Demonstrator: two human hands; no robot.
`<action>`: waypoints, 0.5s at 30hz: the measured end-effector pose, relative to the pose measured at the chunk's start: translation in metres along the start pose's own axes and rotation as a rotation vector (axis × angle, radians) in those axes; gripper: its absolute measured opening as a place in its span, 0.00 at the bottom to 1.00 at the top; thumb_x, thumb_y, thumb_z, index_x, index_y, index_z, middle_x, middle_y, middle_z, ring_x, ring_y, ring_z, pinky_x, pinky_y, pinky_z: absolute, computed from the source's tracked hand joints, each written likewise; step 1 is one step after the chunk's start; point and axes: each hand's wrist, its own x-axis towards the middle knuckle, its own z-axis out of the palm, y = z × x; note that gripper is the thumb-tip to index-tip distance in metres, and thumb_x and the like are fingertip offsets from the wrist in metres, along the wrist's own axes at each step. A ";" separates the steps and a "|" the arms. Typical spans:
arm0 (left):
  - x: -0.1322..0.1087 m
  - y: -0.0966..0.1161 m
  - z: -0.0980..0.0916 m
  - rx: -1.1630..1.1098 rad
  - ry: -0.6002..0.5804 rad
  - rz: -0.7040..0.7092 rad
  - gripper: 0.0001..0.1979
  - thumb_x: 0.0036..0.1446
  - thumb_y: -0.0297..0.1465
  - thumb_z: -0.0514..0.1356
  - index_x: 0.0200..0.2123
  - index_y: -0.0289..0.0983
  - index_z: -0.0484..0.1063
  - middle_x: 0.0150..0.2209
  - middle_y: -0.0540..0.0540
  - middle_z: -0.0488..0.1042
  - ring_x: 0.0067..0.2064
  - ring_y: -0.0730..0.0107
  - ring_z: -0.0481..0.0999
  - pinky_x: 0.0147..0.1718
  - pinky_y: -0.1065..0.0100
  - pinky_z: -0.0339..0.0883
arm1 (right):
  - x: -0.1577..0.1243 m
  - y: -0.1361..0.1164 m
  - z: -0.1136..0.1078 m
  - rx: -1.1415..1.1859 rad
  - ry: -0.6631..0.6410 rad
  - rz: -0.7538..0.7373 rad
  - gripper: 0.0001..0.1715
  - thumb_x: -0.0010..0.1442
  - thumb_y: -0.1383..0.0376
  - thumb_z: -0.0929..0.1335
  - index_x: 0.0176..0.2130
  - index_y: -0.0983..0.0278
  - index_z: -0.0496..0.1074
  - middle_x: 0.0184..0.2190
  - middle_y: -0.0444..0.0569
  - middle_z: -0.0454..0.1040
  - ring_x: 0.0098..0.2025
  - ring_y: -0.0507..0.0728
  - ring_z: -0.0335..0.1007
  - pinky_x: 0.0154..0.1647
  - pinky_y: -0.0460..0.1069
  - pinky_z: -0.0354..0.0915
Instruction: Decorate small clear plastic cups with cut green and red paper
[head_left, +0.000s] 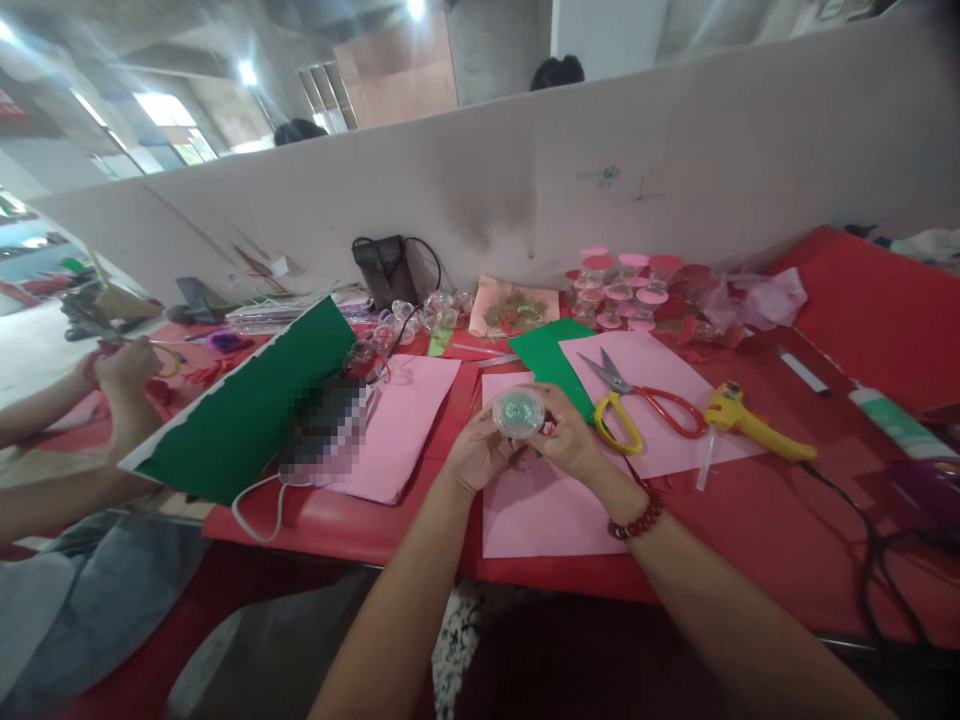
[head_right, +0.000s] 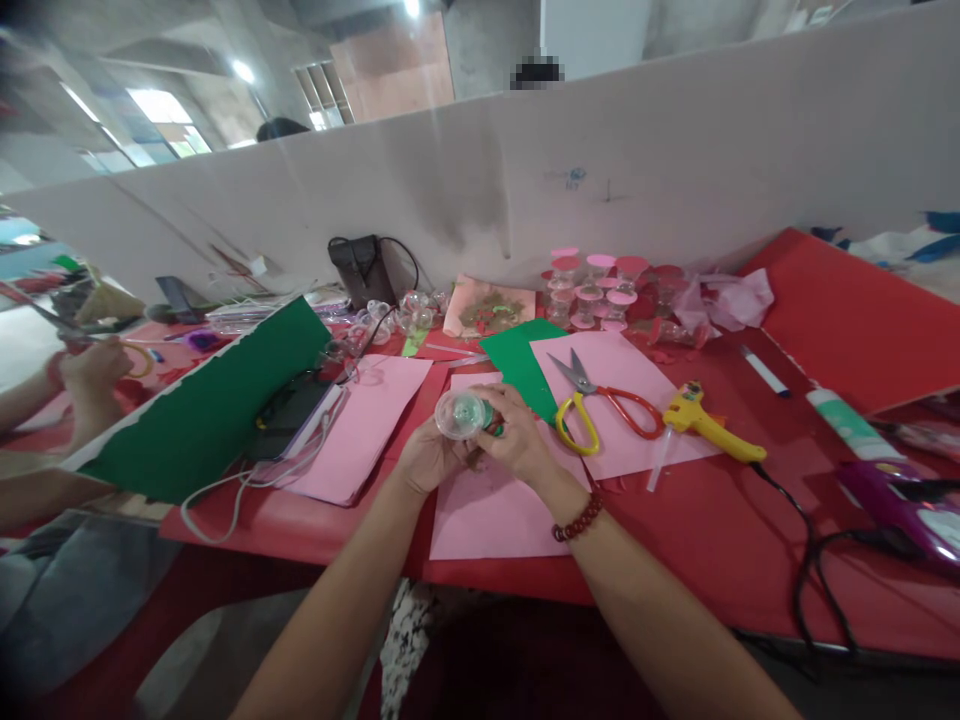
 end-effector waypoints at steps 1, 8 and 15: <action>0.000 0.000 0.000 0.004 -0.008 -0.013 0.14 0.49 0.32 0.67 0.38 0.35 0.72 0.33 0.46 0.78 0.30 0.70 0.76 0.30 0.68 0.72 | 0.000 0.000 0.000 -0.001 0.002 0.009 0.25 0.52 0.64 0.73 0.51 0.57 0.73 0.49 0.52 0.72 0.53 0.62 0.68 0.56 0.58 0.64; 0.000 0.003 -0.002 0.047 -0.063 -0.092 0.14 0.51 0.36 0.65 0.39 0.34 0.73 0.28 0.45 0.77 0.26 0.66 0.75 0.26 0.64 0.72 | 0.000 -0.004 0.000 -0.020 0.001 0.045 0.22 0.52 0.62 0.74 0.48 0.58 0.74 0.47 0.51 0.74 0.51 0.61 0.69 0.53 0.57 0.65; 0.002 -0.008 -0.001 0.142 0.030 -0.055 0.25 0.52 0.49 0.64 0.48 0.40 0.71 0.33 0.46 0.76 0.29 0.67 0.75 0.23 0.69 0.69 | -0.001 -0.006 0.000 0.014 0.097 0.223 0.22 0.52 0.58 0.74 0.47 0.60 0.73 0.44 0.51 0.77 0.41 0.59 0.73 0.43 0.54 0.70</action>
